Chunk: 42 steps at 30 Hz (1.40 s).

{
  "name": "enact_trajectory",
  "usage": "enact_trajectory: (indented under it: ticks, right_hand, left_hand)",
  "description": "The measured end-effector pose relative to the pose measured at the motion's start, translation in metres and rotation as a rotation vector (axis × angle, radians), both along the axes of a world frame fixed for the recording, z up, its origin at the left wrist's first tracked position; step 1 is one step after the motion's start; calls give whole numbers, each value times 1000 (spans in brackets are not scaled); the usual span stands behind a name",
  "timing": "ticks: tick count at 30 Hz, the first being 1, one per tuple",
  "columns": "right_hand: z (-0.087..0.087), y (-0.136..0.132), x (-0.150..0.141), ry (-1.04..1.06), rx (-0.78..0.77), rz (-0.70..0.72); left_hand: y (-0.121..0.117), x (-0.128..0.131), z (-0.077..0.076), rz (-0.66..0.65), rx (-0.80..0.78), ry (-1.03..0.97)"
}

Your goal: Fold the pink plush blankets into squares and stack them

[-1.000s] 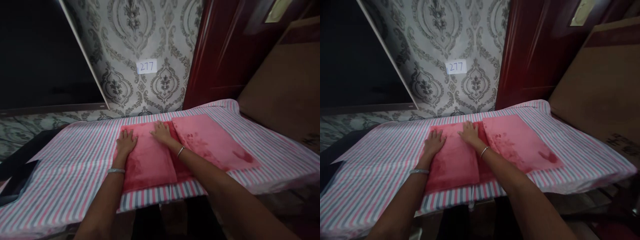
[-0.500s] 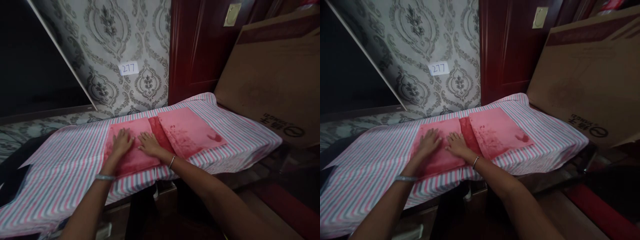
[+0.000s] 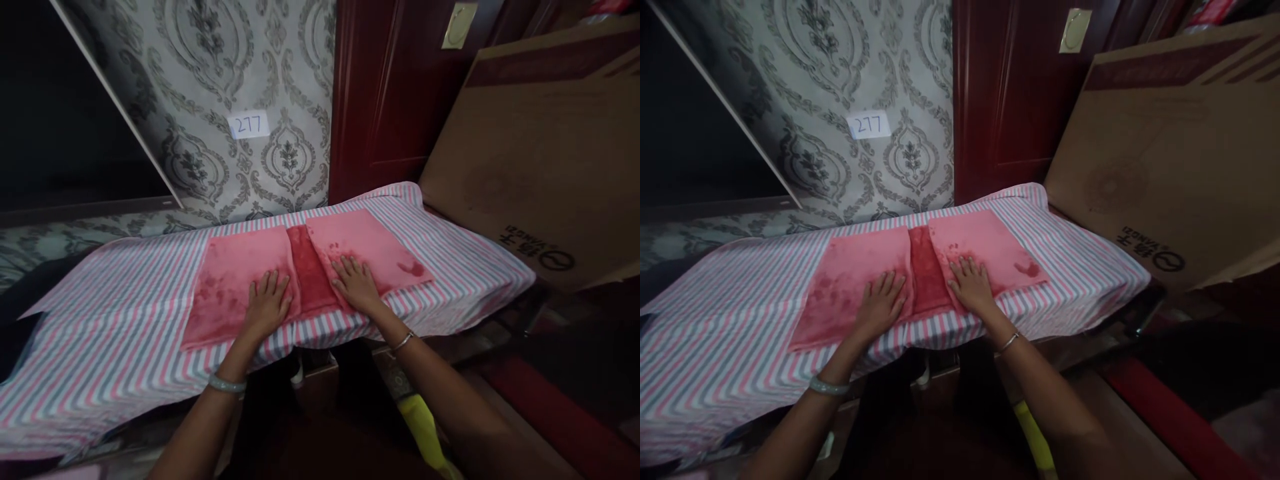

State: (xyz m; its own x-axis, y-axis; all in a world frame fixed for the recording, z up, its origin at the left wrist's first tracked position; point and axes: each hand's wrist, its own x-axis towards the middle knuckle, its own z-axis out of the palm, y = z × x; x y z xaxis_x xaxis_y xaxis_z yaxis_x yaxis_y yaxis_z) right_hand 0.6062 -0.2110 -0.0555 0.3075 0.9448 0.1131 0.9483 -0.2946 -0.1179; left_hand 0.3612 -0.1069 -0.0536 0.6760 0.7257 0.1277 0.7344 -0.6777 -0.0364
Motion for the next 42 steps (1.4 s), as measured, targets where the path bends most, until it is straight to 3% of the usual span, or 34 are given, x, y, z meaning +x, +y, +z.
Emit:
enact_trajectory:
  ticks: [12,15,18,20,24,27,32,36,42]
  right_hand:
    - [-2,2,-6,34,40,-18]
    - [-3,2,-6,42,50,-14]
    - [-5,2,-6,47,74,-5]
    - [-5,2,-6,50,85,1]
    - [-4,2,-7,66,77,0]
    - [-5,2,-7,78,80,2]
    - [-11,3,-4,105,123,11]
    - [-15,4,-2,142,130,14]
    - [-17,4,1,149,139,31]
  left_hand:
    - [-1,-2,5,21,-65,-1]
    - [6,-6,7,-4,-102,-100]
    - [20,-2,16,-61,-140,-325]
    - [34,10,28,-76,-232,-537]
    - [71,59,51,38,-587,-906]
    - [102,100,57,96,-747,-953]
    - [144,156,51,198,-1016,-1011]
    - [168,191,48,296,-1097,-1054]
    - [186,217,35,371,-993,-1120]
